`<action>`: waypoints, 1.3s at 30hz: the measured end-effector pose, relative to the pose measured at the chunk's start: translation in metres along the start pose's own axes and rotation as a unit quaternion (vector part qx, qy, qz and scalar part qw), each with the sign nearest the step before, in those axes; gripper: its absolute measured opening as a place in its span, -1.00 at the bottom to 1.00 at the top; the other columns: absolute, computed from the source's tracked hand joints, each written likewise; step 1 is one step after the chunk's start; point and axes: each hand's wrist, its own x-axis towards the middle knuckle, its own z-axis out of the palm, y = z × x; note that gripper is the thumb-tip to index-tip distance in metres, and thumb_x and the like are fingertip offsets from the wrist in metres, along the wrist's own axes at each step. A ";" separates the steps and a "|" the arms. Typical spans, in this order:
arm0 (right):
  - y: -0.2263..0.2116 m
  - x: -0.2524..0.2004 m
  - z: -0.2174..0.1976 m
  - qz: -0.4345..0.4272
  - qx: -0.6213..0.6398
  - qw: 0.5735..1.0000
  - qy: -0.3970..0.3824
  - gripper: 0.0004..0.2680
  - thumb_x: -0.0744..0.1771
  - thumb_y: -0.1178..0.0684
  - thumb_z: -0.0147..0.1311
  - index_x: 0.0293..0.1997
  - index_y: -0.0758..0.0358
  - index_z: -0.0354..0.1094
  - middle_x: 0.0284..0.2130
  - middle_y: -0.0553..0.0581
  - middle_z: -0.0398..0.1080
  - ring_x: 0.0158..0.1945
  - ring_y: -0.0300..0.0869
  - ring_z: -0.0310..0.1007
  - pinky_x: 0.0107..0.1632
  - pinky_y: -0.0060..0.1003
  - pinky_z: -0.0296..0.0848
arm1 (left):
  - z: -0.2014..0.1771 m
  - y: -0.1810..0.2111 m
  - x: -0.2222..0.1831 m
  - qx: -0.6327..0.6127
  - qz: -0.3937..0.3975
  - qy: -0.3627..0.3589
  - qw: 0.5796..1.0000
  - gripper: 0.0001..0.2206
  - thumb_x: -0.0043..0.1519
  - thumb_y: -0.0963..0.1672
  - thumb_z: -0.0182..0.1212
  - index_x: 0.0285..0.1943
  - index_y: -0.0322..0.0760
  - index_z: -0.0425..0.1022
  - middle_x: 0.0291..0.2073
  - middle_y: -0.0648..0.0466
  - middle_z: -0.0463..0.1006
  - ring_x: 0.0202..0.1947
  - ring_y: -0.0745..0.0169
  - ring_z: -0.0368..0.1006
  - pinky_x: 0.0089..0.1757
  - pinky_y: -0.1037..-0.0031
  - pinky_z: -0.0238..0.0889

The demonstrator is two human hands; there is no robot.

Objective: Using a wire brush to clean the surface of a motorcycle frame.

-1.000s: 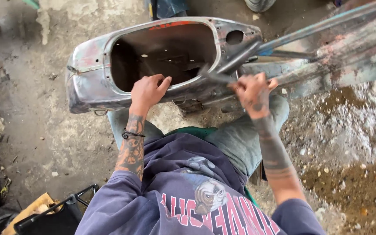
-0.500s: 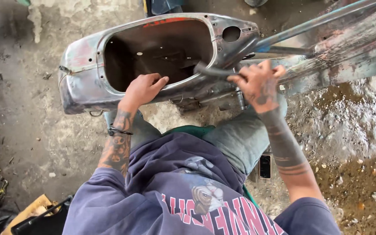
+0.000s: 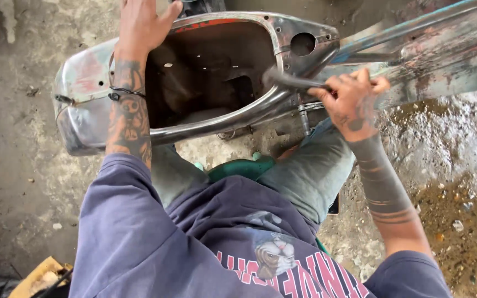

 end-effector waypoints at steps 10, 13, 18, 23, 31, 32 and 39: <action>0.026 0.013 0.006 0.008 -0.041 0.997 -0.066 -0.69 0.42 -0.33 0.18 -0.40 -0.02 0.46 -0.42 -0.13 0.46 -0.03 -0.14 0.23 0.13 0.03 -0.09 | -0.004 0.020 0.003 -0.020 -0.218 -0.258 0.941 -0.40 0.29 0.28 0.16 -0.27 -0.26 0.63 -0.45 -0.24 0.57 -0.35 -0.37 0.52 -0.29 -0.05 0.32; 0.055 0.018 0.007 0.042 -0.063 0.996 -0.051 -0.71 0.42 -0.30 0.09 -0.38 -0.01 0.42 -0.39 -0.15 0.43 -0.04 -0.16 0.21 0.17 0.00 -0.09 | -0.006 0.020 0.009 -0.017 -0.222 -0.282 0.933 -0.37 0.26 0.30 0.17 -0.29 -0.29 0.61 -0.45 -0.26 0.58 -0.34 -0.38 0.52 -0.27 -0.05 0.33; 0.033 0.032 -0.003 -0.025 -0.091 0.994 -0.049 -0.65 0.44 -0.41 0.09 -0.33 -0.02 0.47 -0.41 -0.17 0.41 -0.07 -0.21 0.24 0.19 0.01 -0.09 | -0.011 0.023 0.007 -0.014 -0.219 -0.279 0.935 -0.35 0.24 0.31 0.16 -0.33 -0.30 0.61 -0.42 -0.24 0.60 -0.32 -0.36 0.53 -0.24 -0.04 0.34; 0.048 0.044 0.003 0.017 -0.206 0.976 -0.062 -0.66 0.43 -0.35 -0.09 -0.38 -0.03 0.44 -0.45 -0.19 0.39 -0.12 -0.21 0.21 0.17 0.00 -0.07 | -0.014 0.027 0.012 -0.039 -0.236 -0.282 0.929 -0.37 0.20 0.30 0.14 -0.25 -0.29 0.63 -0.42 -0.24 0.61 -0.31 -0.32 0.53 -0.24 -0.01 0.31; 0.036 0.045 0.002 -0.028 -0.201 0.978 -0.042 -0.69 0.41 -0.36 -0.03 -0.32 -0.06 0.48 -0.38 -0.18 0.41 -0.07 -0.17 0.21 0.19 0.00 -0.04 | -0.007 0.022 0.002 -0.015 -0.232 -0.295 0.927 -0.33 0.22 0.32 0.13 -0.28 -0.32 0.62 -0.40 -0.22 0.61 -0.30 -0.32 0.54 -0.22 0.01 0.33; 0.037 0.043 0.005 -0.081 -0.234 0.969 -0.014 -0.73 0.42 -0.34 0.04 -0.29 -0.10 0.53 -0.33 -0.21 0.42 -0.04 -0.17 0.22 0.20 -0.01 -0.05 | -0.004 0.020 0.002 -0.009 -0.225 -0.279 0.933 -0.33 0.21 0.32 0.14 -0.28 -0.31 0.62 -0.43 -0.23 0.61 -0.31 -0.33 0.54 -0.23 0.01 0.34; 0.091 0.001 -0.016 0.074 -0.203 0.974 0.068 -0.70 0.36 -0.36 0.14 -0.32 0.02 0.51 -0.38 -0.04 0.34 0.00 -0.04 0.17 0.07 -0.02 0.00 | -0.003 0.020 -0.004 -0.014 -0.221 -0.273 0.936 -0.33 0.24 0.32 0.14 -0.35 -0.32 0.59 -0.41 -0.22 0.60 -0.30 -0.34 0.53 -0.23 -0.02 0.34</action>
